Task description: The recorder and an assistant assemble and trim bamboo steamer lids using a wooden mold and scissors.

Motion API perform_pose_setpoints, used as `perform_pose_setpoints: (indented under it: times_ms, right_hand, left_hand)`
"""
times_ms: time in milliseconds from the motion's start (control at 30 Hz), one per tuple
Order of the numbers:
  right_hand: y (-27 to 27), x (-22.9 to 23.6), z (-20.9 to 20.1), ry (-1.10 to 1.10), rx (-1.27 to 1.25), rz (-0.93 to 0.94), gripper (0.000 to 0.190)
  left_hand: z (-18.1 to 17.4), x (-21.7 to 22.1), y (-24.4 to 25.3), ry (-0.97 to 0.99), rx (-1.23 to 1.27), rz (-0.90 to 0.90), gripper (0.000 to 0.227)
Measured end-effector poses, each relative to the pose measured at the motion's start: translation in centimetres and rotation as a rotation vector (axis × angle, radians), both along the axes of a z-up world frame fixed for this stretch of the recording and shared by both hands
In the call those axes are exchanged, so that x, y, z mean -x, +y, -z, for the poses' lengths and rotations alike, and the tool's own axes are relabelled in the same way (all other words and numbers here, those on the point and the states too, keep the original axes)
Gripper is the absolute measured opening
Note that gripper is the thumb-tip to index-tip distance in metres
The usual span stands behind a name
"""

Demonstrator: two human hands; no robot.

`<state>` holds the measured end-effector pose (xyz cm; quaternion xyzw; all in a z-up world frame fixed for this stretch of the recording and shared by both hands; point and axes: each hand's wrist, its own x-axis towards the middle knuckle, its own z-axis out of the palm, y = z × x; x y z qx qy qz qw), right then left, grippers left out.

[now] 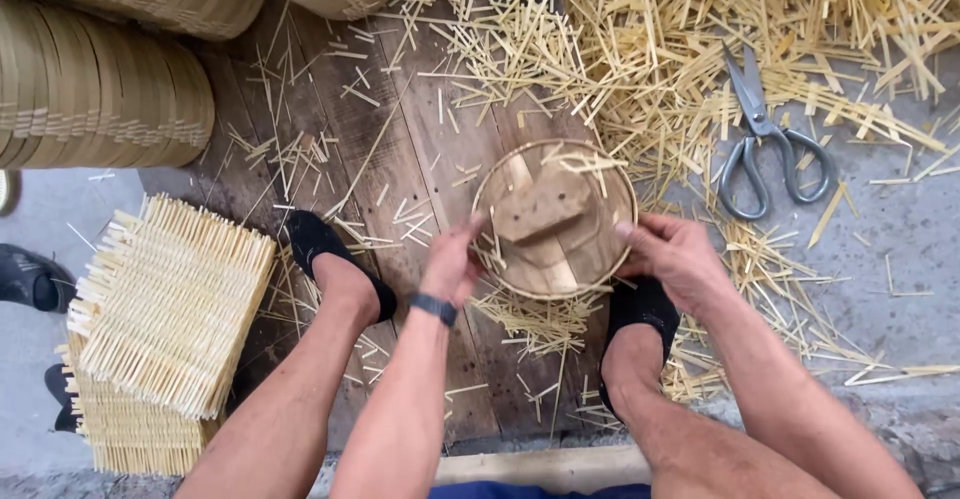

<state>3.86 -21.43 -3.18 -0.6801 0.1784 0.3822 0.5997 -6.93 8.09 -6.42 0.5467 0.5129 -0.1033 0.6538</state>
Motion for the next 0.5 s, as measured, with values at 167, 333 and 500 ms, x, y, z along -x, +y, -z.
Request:
perform_pose_setpoints:
  times_ms: [167, 333, 500]
  right_hand:
    - [0.5, 0.7, 2.0, 0.117, -0.03, -0.07, 0.028]
    - [1.0, 1.9, 3.1, 0.083, 0.098, -0.082, 0.026]
    - [1.7, 2.5, 0.5, 0.11, -0.014, -0.098, 0.027]
  left_hand:
    - [0.2, 2.6, -5.0, -0.042, 0.441, -0.257, 0.028]
    - [2.1, 3.7, -5.9, 0.016, 0.219, -0.177, 0.03]
    - [-2.0, 3.6, -8.4, -0.161, 0.359, -0.337, 0.039]
